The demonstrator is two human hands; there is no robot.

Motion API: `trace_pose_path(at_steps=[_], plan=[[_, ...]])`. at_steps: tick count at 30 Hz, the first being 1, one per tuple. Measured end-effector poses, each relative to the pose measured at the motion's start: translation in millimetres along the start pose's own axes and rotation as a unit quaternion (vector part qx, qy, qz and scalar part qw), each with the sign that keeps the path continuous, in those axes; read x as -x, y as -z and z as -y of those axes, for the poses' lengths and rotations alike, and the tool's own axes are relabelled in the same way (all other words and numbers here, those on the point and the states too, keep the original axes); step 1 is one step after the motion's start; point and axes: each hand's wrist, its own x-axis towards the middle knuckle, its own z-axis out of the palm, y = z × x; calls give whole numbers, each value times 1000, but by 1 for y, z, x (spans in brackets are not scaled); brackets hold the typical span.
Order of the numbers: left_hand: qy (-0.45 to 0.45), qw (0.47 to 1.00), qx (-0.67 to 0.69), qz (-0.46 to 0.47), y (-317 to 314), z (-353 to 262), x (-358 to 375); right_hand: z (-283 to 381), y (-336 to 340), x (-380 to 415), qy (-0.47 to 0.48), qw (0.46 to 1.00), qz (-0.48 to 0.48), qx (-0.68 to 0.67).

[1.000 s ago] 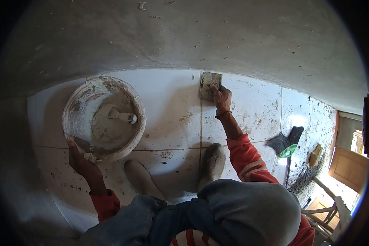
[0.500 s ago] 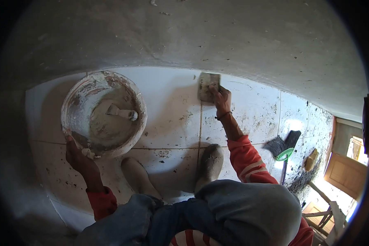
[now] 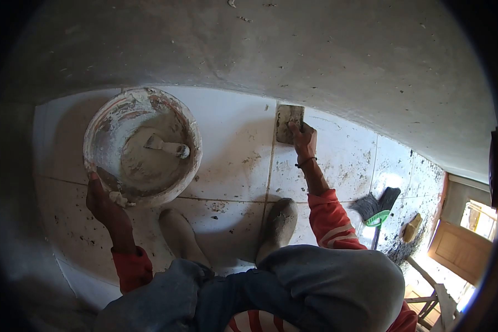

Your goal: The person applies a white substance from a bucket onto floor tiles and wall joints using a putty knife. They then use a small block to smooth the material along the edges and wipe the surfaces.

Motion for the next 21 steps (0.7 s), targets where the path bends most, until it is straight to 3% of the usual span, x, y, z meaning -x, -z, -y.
trace_pose_path(at_steps=[3, 5, 7, 9, 12, 15, 17, 19, 21], plan=[[39, 999, 8, -3, -1, -5, 1, -6, 0, -1, -2, 995, 5, 96], [46, 999, 6, 3, 4, 2, -3, -13, 2, -5, -21, 998, 32, -41], [55, 998, 4, 7, 5, 3, -3, 3, 3, 2, -21, 999, 26, -43], [-4, 1000, -17, 4, 2, 2, -1, 7, 0, 3, -24, 998, 21, -46], [38, 999, -24, -6, 6, 8, -6, 2, -2, -1, 1, 998, 57, 11], [-11, 1000, -13, 2, 0, 0, 1, 3, 1, -2, -60, 992, 9, -107], [-11, 1000, -5, 0, -1, -2, 2, -1, -4, 0, 6, 999, 35, -14], [-8, 1000, 6, -2, -2, -1, 2, 8, 0, 5, -26, 997, 69, 22], [9, 1000, -9, 5, 1, -1, 0, 6, 1, 3, -43, 997, 33, -62]])
